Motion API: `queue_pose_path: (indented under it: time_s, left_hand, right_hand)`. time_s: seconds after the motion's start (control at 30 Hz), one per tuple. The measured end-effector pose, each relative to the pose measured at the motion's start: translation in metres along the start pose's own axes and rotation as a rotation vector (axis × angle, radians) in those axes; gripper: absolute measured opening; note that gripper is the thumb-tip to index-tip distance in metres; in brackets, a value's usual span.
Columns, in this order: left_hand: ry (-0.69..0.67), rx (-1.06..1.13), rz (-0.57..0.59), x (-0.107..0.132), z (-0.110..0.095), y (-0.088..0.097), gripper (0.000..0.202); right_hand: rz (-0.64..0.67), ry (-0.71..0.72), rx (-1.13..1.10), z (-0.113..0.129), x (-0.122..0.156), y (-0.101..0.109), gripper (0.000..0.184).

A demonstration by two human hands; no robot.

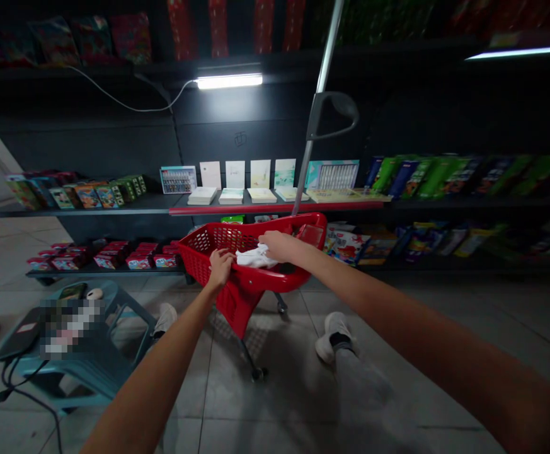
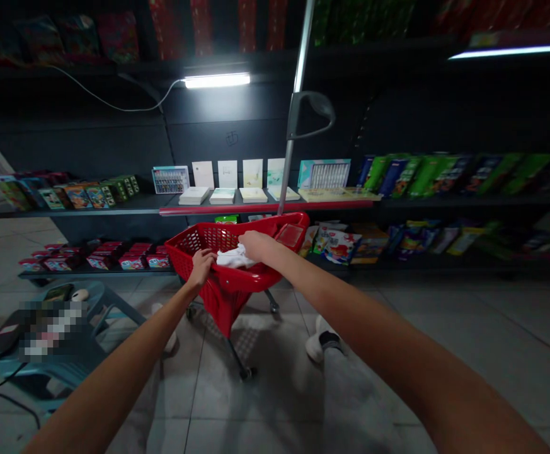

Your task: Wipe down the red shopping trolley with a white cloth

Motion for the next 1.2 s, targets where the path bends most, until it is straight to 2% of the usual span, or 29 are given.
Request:
queue_pose_path:
  time_s: [0.13,0.23,0.3,0.4,0.47,0.57,0.63,0.7,0.8,0.9,1.0,1.1,1.2]
  left_hand:
    - [0.065,0.151,-0.09,0.009,0.017,0.018,0.048]
    - [0.044,0.248,-0.127,0.012,0.021,0.027,0.046]
    - [0.044,0.285,-0.153,0.013,0.026,0.032,0.043]
    - [0.058,0.296,-0.171,0.014,0.037,0.034,0.037]
    - [0.064,0.292,-0.186,0.015,0.043,0.033,0.033]
    - [0.067,0.3,-0.227,0.019,0.05,0.032,0.031]
    - [0.063,0.312,-0.254,0.02,0.053,0.03,0.031]
    - [0.058,0.324,-0.277,0.021,0.055,0.029,0.03]
    - [0.053,0.343,-0.311,0.02,0.059,0.026,0.031]
    - [0.056,0.355,-0.357,0.018,0.063,0.022,0.032]
    - [0.052,0.354,-0.402,0.018,0.068,0.018,0.031]
    - [0.025,0.351,-0.426,0.018,0.069,0.017,0.03]
    - [-0.01,0.347,-0.431,0.019,0.068,0.018,0.025]
  right_hand:
    - [-0.034,-0.042,0.079,0.004,-0.009,0.003,0.035]
    - [0.064,-0.039,0.085,0.0,-0.022,-0.002,0.035]
    - [0.142,-0.056,0.082,-0.012,-0.031,-0.005,0.036]
    - [0.2,-0.097,0.056,-0.047,-0.039,-0.006,0.038]
    - [0.139,-0.116,-0.02,-0.078,-0.037,-0.003,0.038]
    - [-0.042,-0.153,-0.119,-0.128,-0.023,0.005,0.038]
    - [-0.105,-0.214,-0.143,-0.16,-0.01,0.001,0.039]
    - [-0.156,-0.272,-0.168,-0.181,0.002,-0.004,0.039]
    - [-0.315,-0.328,-0.208,-0.194,0.014,-0.001,0.041]
    - [-0.47,-0.45,-0.255,-0.205,0.026,0.003,0.043]
    - [-0.553,-0.532,-0.299,-0.215,0.038,0.005,0.043]
    - [-0.594,-0.516,-0.325,-0.218,0.049,0.004,0.04]
    - [-0.661,-0.474,-0.341,-0.209,0.067,0.001,0.038]
Point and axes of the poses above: each hand's wrist, its own x-axis away from the middle knuckle, its own y-axis out of the back of the hand, z = x × y, the point moved 10 cm from there along -x, towards the middle knuckle, and after that the axes turned 1 degree about -x, right-handed, at the moved point
